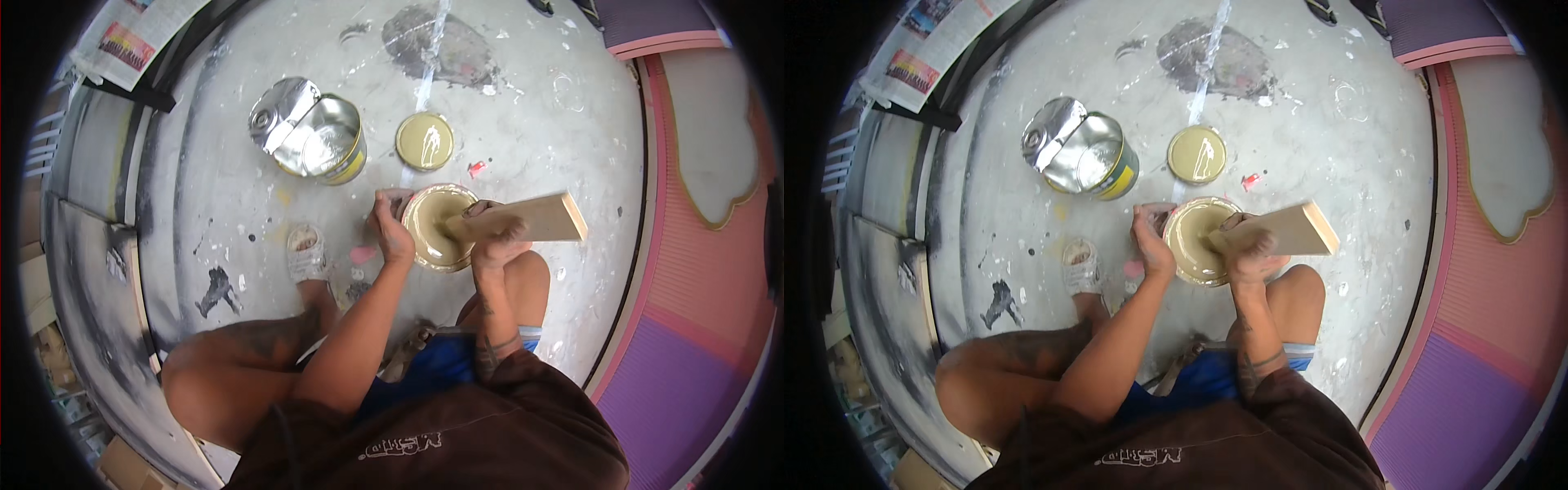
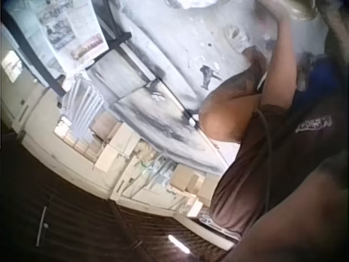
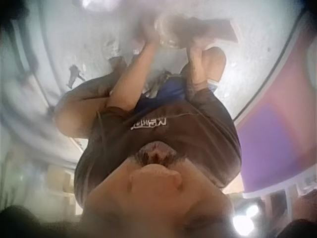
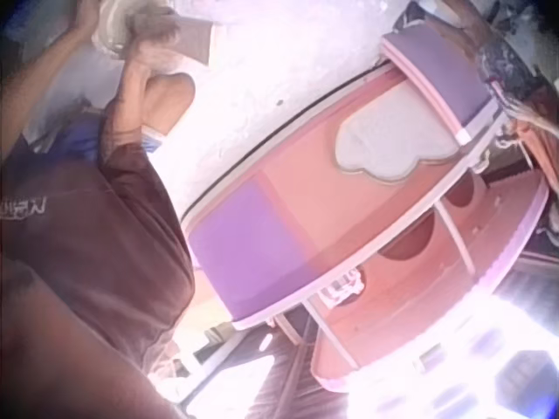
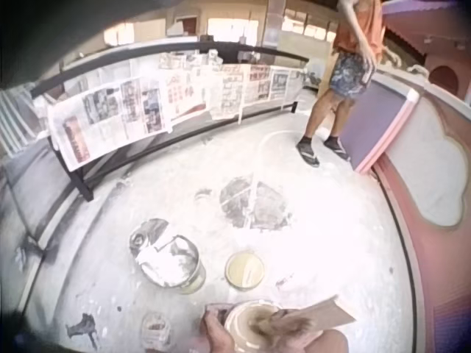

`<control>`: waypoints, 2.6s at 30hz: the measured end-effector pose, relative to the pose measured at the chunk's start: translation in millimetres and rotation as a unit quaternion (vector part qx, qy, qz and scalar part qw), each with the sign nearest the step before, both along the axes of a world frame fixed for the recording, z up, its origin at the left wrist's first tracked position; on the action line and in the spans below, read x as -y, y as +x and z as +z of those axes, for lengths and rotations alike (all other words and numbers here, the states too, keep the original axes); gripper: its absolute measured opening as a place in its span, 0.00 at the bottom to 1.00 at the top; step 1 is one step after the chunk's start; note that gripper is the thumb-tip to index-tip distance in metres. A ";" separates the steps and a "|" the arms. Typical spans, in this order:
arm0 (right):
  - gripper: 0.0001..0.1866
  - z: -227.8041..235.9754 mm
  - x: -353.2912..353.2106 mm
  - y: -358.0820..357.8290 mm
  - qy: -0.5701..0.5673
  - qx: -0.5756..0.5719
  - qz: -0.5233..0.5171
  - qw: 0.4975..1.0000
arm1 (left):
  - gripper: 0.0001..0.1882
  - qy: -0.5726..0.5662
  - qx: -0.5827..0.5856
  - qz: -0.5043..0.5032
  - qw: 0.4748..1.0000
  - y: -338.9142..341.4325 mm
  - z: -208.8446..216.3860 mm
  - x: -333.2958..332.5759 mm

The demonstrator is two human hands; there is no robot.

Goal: The recorder picks up a wooden stir stick and uses it to mix paint in a small tin.

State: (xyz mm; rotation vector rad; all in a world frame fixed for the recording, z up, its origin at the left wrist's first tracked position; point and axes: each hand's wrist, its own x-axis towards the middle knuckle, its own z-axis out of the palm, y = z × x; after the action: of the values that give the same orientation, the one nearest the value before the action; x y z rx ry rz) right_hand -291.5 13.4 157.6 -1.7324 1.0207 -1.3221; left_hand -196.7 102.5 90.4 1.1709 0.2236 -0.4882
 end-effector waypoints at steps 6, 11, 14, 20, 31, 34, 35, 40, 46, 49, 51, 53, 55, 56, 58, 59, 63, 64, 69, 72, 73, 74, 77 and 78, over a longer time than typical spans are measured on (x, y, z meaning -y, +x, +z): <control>0.49 46.7 6.0 -12.6 0.153 0.226 0.188 0.943 | 0.31 -0.008 0.032 0.009 0.999 -2.7 8.7 -6.0; 0.51 56.4 -18.0 10.5 0.192 0.070 0.132 0.970 | 0.32 -0.001 0.025 0.017 1.000 7.1 0.2 -7.5; 0.41 65.0 3.9 0.9 0.201 0.334 0.179 0.903 | 0.34 0.020 0.054 -0.002 0.998 2.0 3.3 -5.7; 0.44 31.0 -11.6 9.7 0.069 0.069 0.164 0.982 | 0.32 -0.004 0.001 0.027 1.000 4.5 3.0 -8.3; 0.35 -6.3 -1.6 -11.3 0.041 0.044 0.308 0.949 | 0.31 -0.008 0.025 0.014 1.000 6.4 5.1 -7.5; 0.39 -12.3 11.1 -8.7 0.078 0.089 0.336 0.934 | 0.32 0.000 0.035 0.010 0.999 3.8 7.0 -5.2; 0.39 -11.7 9.1 -3.6 0.071 0.098 0.349 0.929 | 0.32 0.000 0.032 0.017 0.999 4.3 5.6 -4.5; 0.34 -10.7 -9.7 18.7 0.138 0.235 0.409 0.871 | 0.31 -0.008 0.036 0.021 0.999 4.9 0.3 -6.6; 0.40 -25.9 10.7 -17.9 0.073 0.005 0.428 0.901 | 0.32 -0.021 0.005 0.021 1.000 4.7 -1.0 -6.5; 0.38 -14.5 14.4 -10.5 0.141 0.111 0.370 0.912 | 0.34 0.008 0.022 -0.013 1.000 5.3 -0.9 -8.3; 0.38 -11.8 11.0 -9.7 0.156 0.138 0.365 0.908 | 0.34 0.003 0.029 -0.008 1.000 4.7 3.1 -7.1; 0.36 -21.0 12.1 -5.7 0.127 0.169 0.355 0.911 | 0.34 0.008 0.028 -0.010 1.000 5.3 5.7 -6.8; 0.35 -17.9 9.4 -0.7 0.120 0.167 0.370 0.906 | 0.34 0.013 0.027 -0.010 1.000 5.2 7.3 -6.5; 0.34 -12.4 7.8 3.1 0.112 0.165 0.386 0.901 | 0.34 0.004 0.027 -0.009 1.000 5.3 7.4 -5.6; 0.34 -9.2 9.4 6.6 0.037 0.098 0.373 0.922 | 0.34 -0.006 0.028 -0.008 1.000 5.0 7.2 -4.7; 0.34 -8.8 8.3 8.3 -0.004 0.101 0.397 0.912 | 0.33 -0.003 0.024 -0.003 1.000 5.0 6.8 -4.7; 0.35 -1.2 3.8 7.2 -0.065 0.071 0.449 0.888 | 0.33 0.028 0.039 -0.013 0.999 5.6 1.8 -9.3; 0.35 0.5 5.4 5.6 -0.064 0.057 0.461 0.883 | 0.33 0.028 0.041 -0.012 0.999 5.9 1.2 -9.8; 0.37 6.2 19.7 -6.8 0.015 0.048 0.406 0.912 | 0.34 0.016 0.032 -0.014 0.999 5.4 1.6 -6.9; 0.38 -6.6 21.1 -4.1 0.031 0.076 0.366 0.927 | 0.34 0.012 0.035 -0.007 0.999 4.9 2.7 -3.5; 0.38 -3.0 15.5 4.4 0.050 0.098 0.370 0.923 | 0.34 0.013 0.032 -0.007 0.999 4.7 3.2 -4.2; 0.39 -0.9 11.4 12.4 0.067 0.120 0.373 0.917 | 0.34 0.013 0.033 -0.012 0.999 5.5 4.3 -5.2; 0.40 -8.2 5.5 14.3 0.148 0.175 0.439 0.869 | 0.33 0.008 0.031 0.000 0.999 6.3 3.4 -6.2; 0.40 -7.4 1.8 11.0 0.217 0.187 0.466 0.837 | 0.31 0.003 0.027 0.013 1.000 6.3 2.2 -6.5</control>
State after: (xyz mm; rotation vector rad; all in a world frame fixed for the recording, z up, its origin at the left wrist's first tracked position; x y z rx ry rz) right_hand -280.6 11.7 150.2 -1.2466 0.1348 -0.6564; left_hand -190.4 109.0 92.7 1.1844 0.1941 -0.4330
